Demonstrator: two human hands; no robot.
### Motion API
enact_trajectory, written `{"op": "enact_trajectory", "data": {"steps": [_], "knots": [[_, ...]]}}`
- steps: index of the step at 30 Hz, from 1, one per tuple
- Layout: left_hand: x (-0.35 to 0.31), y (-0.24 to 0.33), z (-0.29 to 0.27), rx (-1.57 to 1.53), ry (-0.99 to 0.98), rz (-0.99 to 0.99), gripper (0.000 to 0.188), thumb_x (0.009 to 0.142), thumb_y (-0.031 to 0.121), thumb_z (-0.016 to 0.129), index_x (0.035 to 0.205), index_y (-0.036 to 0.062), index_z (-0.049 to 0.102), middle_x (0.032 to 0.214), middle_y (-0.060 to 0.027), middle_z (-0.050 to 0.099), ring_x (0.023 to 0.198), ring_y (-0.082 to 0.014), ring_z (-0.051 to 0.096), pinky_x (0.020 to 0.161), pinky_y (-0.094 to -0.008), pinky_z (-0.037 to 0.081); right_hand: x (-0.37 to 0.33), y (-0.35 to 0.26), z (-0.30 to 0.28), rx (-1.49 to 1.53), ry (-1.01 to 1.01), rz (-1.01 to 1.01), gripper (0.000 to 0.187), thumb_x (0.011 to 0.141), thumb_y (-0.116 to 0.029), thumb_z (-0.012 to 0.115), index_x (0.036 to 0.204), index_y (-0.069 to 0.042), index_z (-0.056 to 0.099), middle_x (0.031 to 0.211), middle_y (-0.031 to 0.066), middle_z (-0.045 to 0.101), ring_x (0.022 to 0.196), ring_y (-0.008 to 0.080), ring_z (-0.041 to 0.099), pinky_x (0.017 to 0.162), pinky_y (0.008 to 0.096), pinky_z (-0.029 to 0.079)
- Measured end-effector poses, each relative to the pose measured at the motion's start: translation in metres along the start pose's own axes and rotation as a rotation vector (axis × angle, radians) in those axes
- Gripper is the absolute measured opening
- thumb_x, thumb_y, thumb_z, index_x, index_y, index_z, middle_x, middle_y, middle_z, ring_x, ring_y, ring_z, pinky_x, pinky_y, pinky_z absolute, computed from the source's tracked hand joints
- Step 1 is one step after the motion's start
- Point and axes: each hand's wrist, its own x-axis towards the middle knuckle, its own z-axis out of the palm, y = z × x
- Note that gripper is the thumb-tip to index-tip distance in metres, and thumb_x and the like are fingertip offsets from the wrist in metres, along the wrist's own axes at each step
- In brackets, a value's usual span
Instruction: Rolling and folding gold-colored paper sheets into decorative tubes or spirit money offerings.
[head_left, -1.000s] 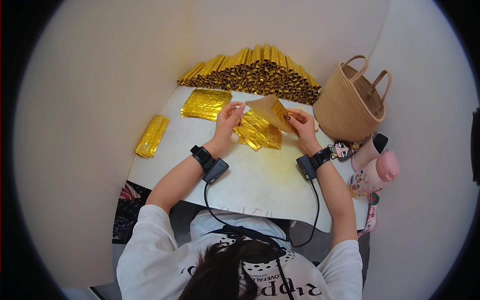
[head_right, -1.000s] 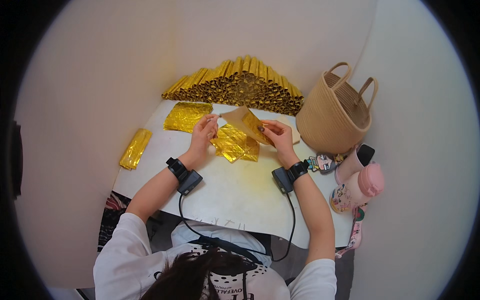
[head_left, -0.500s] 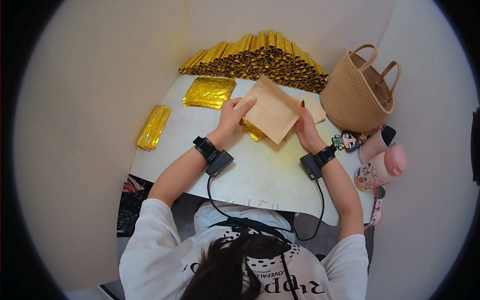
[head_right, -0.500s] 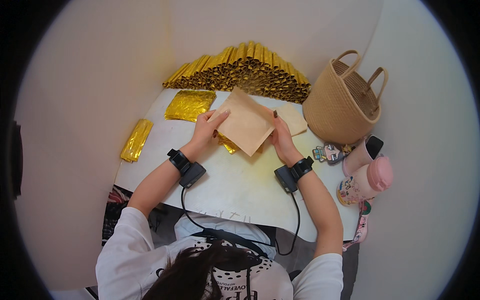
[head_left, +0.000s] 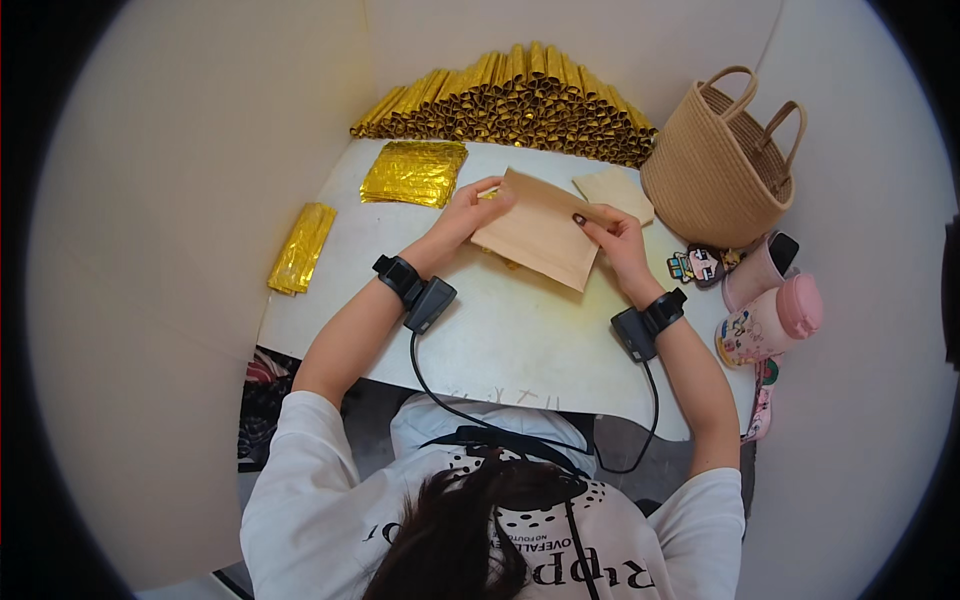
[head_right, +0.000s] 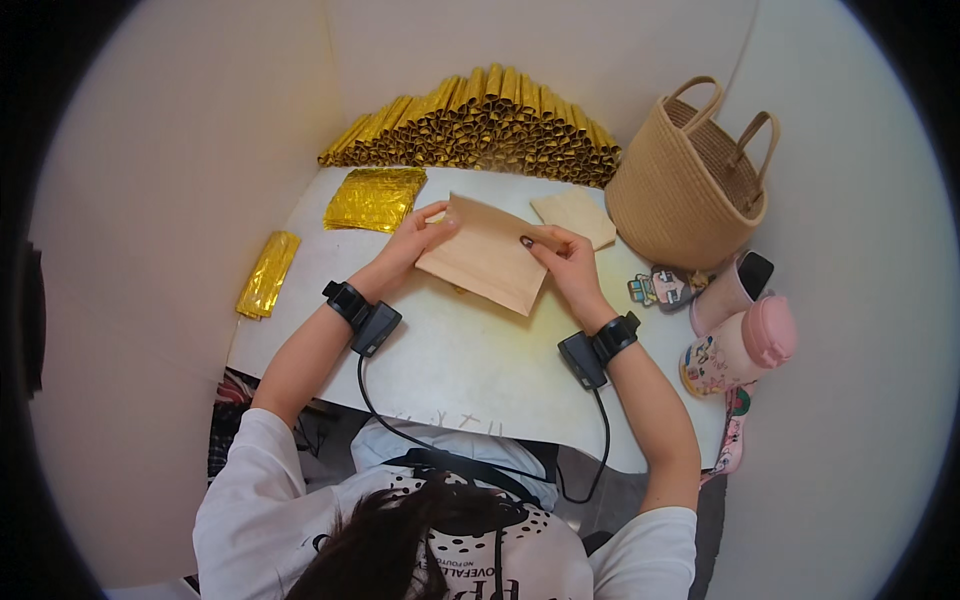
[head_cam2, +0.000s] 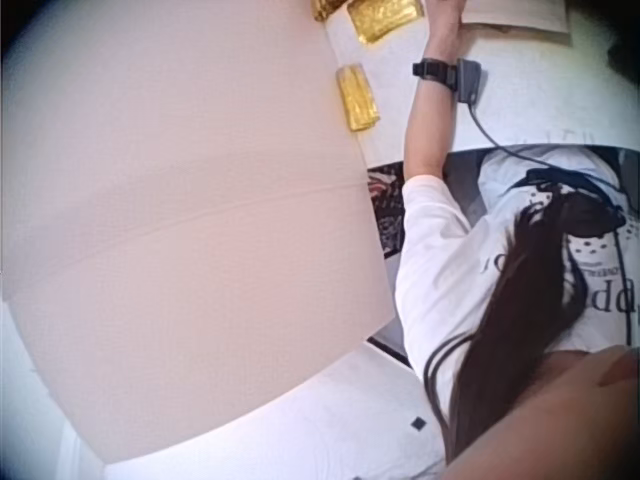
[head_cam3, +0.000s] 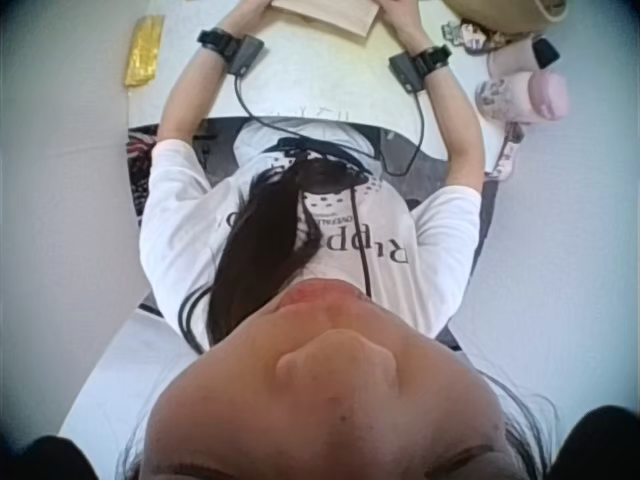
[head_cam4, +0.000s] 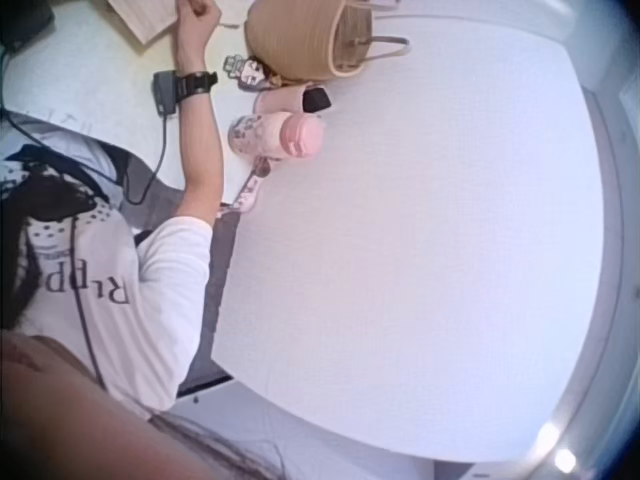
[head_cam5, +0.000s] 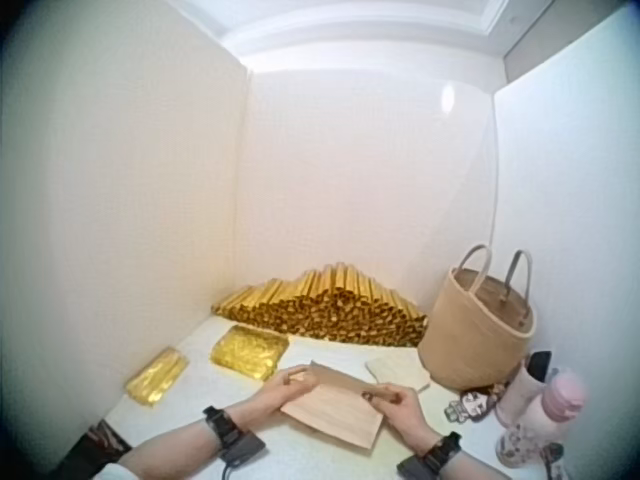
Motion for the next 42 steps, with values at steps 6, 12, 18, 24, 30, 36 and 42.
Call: {"op": "enact_trajectory", "data": {"steps": [6, 12, 18, 24, 30, 36, 42], "knots": [[0.005, -0.006, -0.008, -0.075, 0.051, 0.042, 0.035, 0.093, 0.02, 0.055, 0.127, 0.0126, 0.049, 0.098, -0.0046, 0.066, 0.082, -0.0098, 0.063, 0.073, -0.0224, 0.05, -0.001, -0.009, 0.007, 0.093, 0.079, 0.007, 0.022, 0.088, -0.001, 0.057, 0.108, -0.001, 0.066, 0.098, 0.0041, 0.068, 0.088, 0.0088, 0.062, 0.079, 0.0224, 0.05], [0.007, -0.005, -0.008, -0.107, 0.032, 0.005, 0.034, 0.095, 0.03, 0.05, 0.123, 0.0126, 0.052, 0.102, -0.0088, 0.064, 0.083, -0.0132, 0.064, 0.073, -0.0228, 0.049, 0.003, 0.006, -0.006, 0.042, -0.063, -0.016, 0.022, 0.089, -0.002, 0.052, 0.103, -0.004, 0.069, 0.102, 0.0037, 0.067, 0.091, 0.0103, 0.062, 0.081, 0.0242, 0.05], [0.006, -0.005, -0.006, -0.077, 0.162, -0.001, 0.033, 0.091, 0.032, 0.06, 0.115, 0.0098, 0.058, 0.098, -0.008, 0.065, 0.081, -0.0113, 0.064, 0.072, -0.022, 0.049, 0.0, -0.002, 0.002, -0.024, -0.097, 0.004, 0.022, 0.087, 0.003, 0.053, 0.101, -0.002, 0.069, 0.104, 0.0046, 0.066, 0.095, 0.011, 0.062, 0.083, 0.0254, 0.051], [0.006, -0.006, -0.006, 0.038, 0.078, 0.07, 0.023, 0.09, 0.022, 0.063, 0.105, 0.0044, 0.061, 0.092, -0.0045, 0.068, 0.077, -0.0065, 0.063, 0.068, -0.0206, 0.05, 0.0, -0.008, 0.008, -0.026, -0.172, 0.053, 0.03, 0.08, 0.005, 0.067, 0.11, 0.0, 0.064, 0.105, 0.0064, 0.066, 0.094, 0.0108, 0.062, 0.084, 0.0219, 0.05], [0.006, -0.007, -0.007, 0.055, 0.097, 0.052, 0.021, 0.09, 0.023, 0.065, 0.099, 0.0051, 0.061, 0.081, -0.001, 0.067, 0.067, -0.0035, 0.061, 0.058, -0.0183, 0.046, 0.002, -0.006, 0.008, -0.032, -0.151, -0.067, 0.026, 0.084, 0.002, 0.063, 0.11, 0.0, 0.061, 0.101, 0.0071, 0.067, 0.087, 0.0075, 0.063, 0.08, 0.0193, 0.05], [0.002, -0.001, 0.003, 0.058, 0.054, 0.086, 0.016, 0.09, 0.02, 0.065, 0.098, 0.0061, 0.064, 0.078, 0.0004, 0.065, 0.064, -0.0029, 0.06, 0.057, -0.0184, 0.047, 0.003, 0.003, 0.0, -0.034, -0.155, 0.016, 0.021, 0.086, 0.002, 0.06, 0.106, -0.005, 0.055, 0.087, 0.002, 0.068, 0.078, 0.0017, 0.059, 0.067, 0.0145, 0.045], [0.005, -0.008, -0.003, 0.093, 0.031, 0.079, 0.016, 0.089, 0.019, 0.067, 0.098, 0.0059, 0.066, 0.079, 0.0005, 0.066, 0.064, -0.0037, 0.06, 0.057, -0.0184, 0.048, 0.002, -0.004, 0.002, -0.028, -0.161, 0.021, 0.023, 0.088, -0.002, 0.059, 0.111, -0.005, 0.056, 0.08, -0.0006, 0.066, 0.075, 0.0011, 0.059, 0.065, 0.0145, 0.044]]}}
